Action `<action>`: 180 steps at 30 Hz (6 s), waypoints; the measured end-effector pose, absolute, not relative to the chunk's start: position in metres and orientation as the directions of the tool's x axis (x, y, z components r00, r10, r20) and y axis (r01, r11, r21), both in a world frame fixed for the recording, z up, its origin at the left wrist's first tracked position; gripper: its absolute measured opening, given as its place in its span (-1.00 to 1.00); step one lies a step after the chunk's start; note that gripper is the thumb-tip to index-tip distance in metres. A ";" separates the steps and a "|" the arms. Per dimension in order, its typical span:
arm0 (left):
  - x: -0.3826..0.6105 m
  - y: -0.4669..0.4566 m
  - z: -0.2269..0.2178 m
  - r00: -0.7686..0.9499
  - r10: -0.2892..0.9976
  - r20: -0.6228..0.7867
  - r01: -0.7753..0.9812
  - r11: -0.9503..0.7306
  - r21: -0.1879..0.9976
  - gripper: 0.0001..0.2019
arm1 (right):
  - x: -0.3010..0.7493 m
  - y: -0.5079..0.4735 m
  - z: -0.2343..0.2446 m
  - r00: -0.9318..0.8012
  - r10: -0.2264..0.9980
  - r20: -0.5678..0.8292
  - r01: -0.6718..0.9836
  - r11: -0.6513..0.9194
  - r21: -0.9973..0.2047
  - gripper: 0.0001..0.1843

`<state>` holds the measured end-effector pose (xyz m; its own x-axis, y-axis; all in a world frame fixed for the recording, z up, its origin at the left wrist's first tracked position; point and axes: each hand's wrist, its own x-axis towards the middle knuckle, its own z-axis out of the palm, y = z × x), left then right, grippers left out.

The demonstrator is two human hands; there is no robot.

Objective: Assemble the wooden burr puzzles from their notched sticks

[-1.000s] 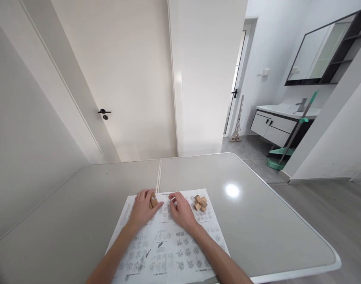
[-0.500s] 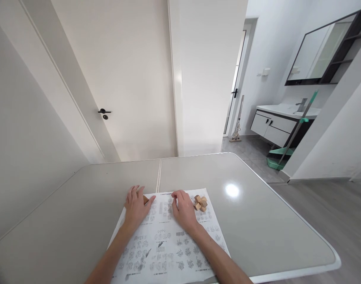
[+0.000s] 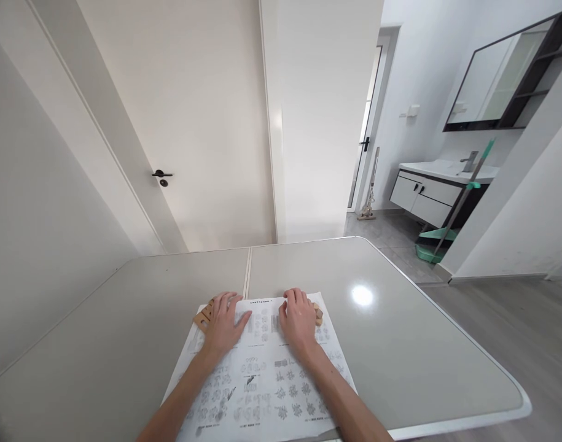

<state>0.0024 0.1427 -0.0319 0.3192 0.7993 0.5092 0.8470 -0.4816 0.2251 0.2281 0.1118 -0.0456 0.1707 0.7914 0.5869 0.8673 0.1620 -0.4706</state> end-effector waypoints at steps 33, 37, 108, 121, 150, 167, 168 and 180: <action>0.057 0.098 -0.012 0.539 0.835 0.111 0.210 -0.261 0.942 -0.51 | 0.231 0.106 -0.009 -0.164 0.978 0.127 -0.796 -0.056 -0.602 -0.76; 0.055 0.107 -0.018 0.399 0.905 0.150 0.130 -0.218 0.967 -0.54 | 0.227 0.111 -0.014 -0.006 0.995 0.104 -0.677 0.072 -0.732 -0.73; 0.037 0.115 -0.008 0.344 0.925 0.161 -0.051 -0.153 0.987 -0.32 | 0.207 0.095 -0.015 -0.185 0.968 0.169 0.029 0.177 -0.984 -0.69; 0.031 0.110 -0.002 0.539 0.838 0.086 -0.168 0.007 0.986 -0.20 | 0.209 0.083 -0.004 -0.573 0.798 0.188 -0.290 0.017 -0.957 -0.50; 0.026 0.114 -0.009 0.713 0.698 0.060 -0.269 0.195 0.943 -0.27 | 0.207 0.086 -0.005 -0.629 0.728 0.273 -0.222 0.168 -0.960 -0.51; 0.036 0.113 -0.002 0.399 0.894 0.203 -0.044 -0.202 0.978 -0.41 | 0.201 0.096 -0.037 -0.196 0.928 0.316 0.230 0.356 -0.906 -0.83; 0.036 0.112 -0.001 0.414 0.889 0.194 -0.051 -0.191 0.980 -0.42 | 0.201 0.096 -0.037 -0.197 0.928 0.315 0.241 0.358 -0.902 -0.78; 0.031 0.111 0.005 0.508 0.846 0.159 -0.174 -0.080 0.982 -0.42 | 0.203 0.092 -0.026 -0.294 0.918 0.264 0.204 0.330 -0.921 -0.67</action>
<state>0.0312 0.1114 0.0055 0.5083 0.8464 0.1588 -0.1740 -0.0797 0.9815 0.2034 0.0919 -0.0257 -0.2945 0.9185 0.2640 0.2044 0.3304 -0.9214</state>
